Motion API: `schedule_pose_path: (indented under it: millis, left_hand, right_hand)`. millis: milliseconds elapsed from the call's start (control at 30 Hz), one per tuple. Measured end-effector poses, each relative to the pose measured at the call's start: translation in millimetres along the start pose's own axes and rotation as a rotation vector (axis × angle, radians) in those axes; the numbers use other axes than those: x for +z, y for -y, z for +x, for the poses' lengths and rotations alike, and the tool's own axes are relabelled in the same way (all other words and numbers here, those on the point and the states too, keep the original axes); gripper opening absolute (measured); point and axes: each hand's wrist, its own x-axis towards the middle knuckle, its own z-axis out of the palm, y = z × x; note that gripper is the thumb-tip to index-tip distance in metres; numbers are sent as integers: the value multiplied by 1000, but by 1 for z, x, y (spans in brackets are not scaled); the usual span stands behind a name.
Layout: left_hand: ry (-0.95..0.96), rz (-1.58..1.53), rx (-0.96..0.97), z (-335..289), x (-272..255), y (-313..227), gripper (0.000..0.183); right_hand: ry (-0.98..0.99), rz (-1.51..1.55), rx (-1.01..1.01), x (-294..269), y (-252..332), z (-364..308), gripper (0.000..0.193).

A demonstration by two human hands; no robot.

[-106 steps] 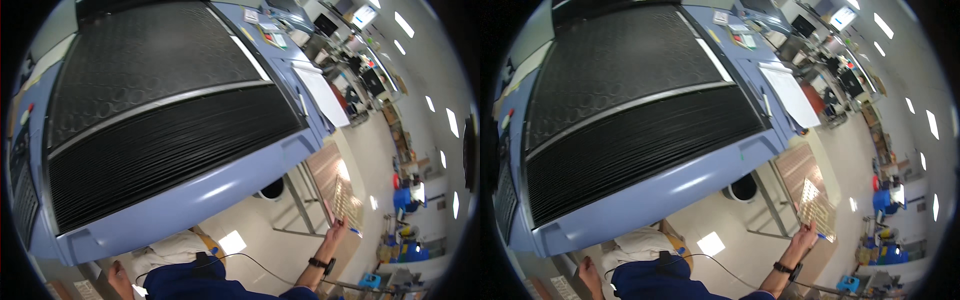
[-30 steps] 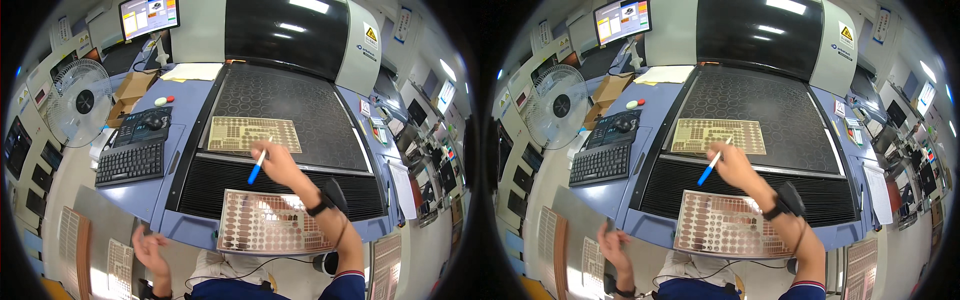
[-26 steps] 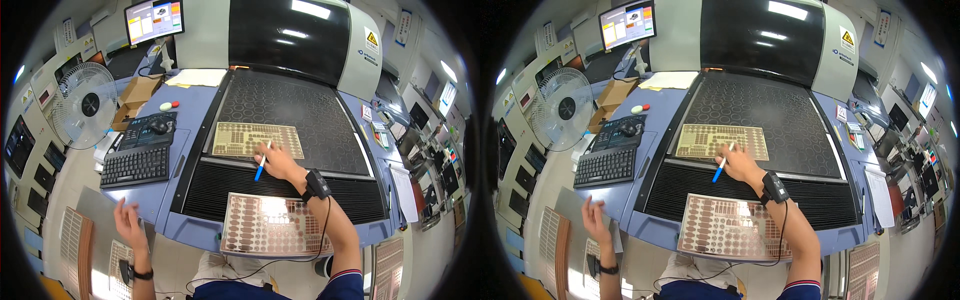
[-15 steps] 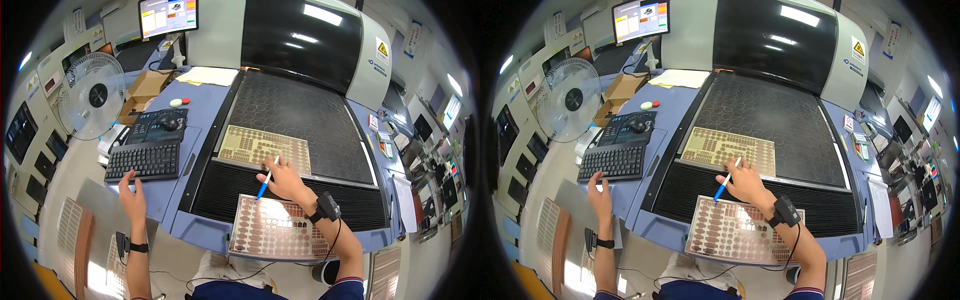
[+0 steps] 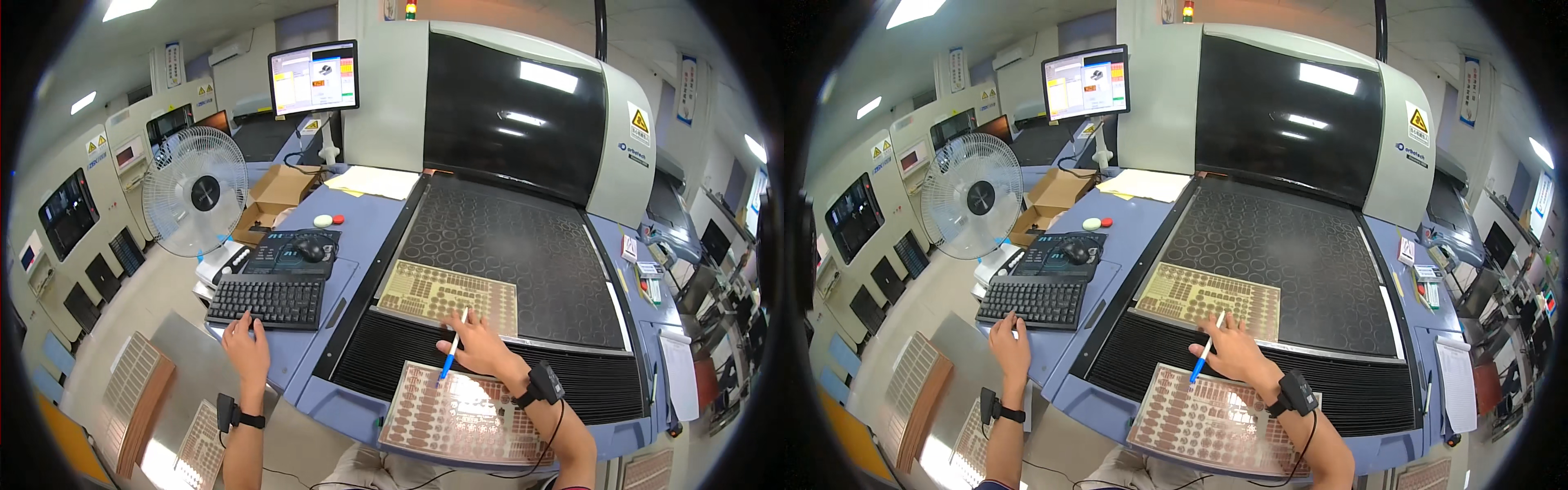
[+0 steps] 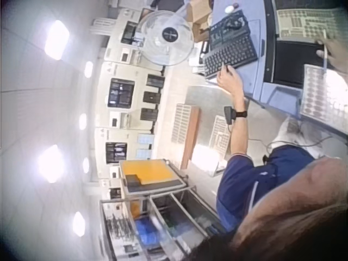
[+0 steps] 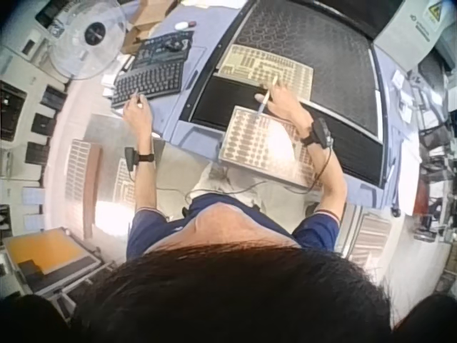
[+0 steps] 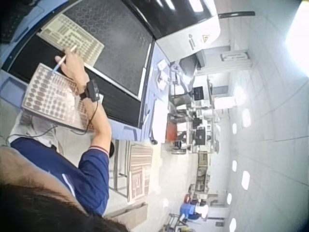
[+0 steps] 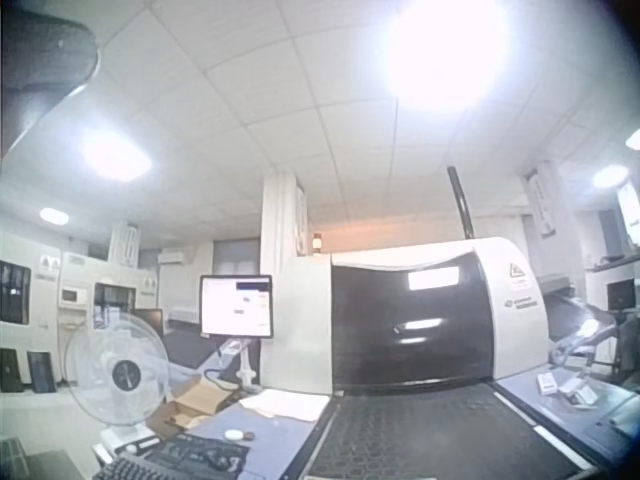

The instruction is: Inspecting and marking PCB panels at a workstation.

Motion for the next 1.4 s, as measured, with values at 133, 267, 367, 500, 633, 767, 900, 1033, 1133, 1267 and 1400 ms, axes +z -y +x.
schedule_pose_path:
  millis: [133, 267, 367, 500, 633, 767, 900, 1033, 1133, 1267, 1400]
  left_hand:
    - [-15, -163, -16, -6, -9, 8, 32]
    - [-21, -344, 11, -46, -33, -26, 30]
    - [248, -596, 254, -87, -61, -66, 34]
    - [441, -855, 593, -127, -96, -102, 59]
    - [500, -705, 540, -175, -94, -107, 106]
    - [704, -812, 19, -214, -106, -122, 120]
    - [725, -752, -52, -222, -107, -134, 123]
    - [717, -743, -36, -216, -102, -140, 128]
    - [714, -782, -58, -208, -96, -145, 128]
    - [747, -808, -97, -209, -93, -146, 129]
    - [737, -806, -78, -215, -89, -146, 130]
  right_hand:
    - [-65, 142, -63, -25, -9, -16, 57]
    - [-228, 307, 64, -54, -39, -49, 49]
    - [-584, 488, 168, -42, -70, -69, 35]
    - [-702, 424, 175, -47, -81, -72, 28]
    - [-683, 498, 191, -53, -68, -71, 27]
    - [-825, 703, 198, -32, -78, -67, 36]
    - [-813, 992, 264, -36, -79, -72, 49]
    - [-768, 1132, 390, -51, -92, -85, 47]
    - [-474, 785, 334, -74, -94, -97, 44]
    - [-157, 647, 368, -90, -96, -119, 38]
    - [-258, 530, 379, -85, -91, -118, 35]
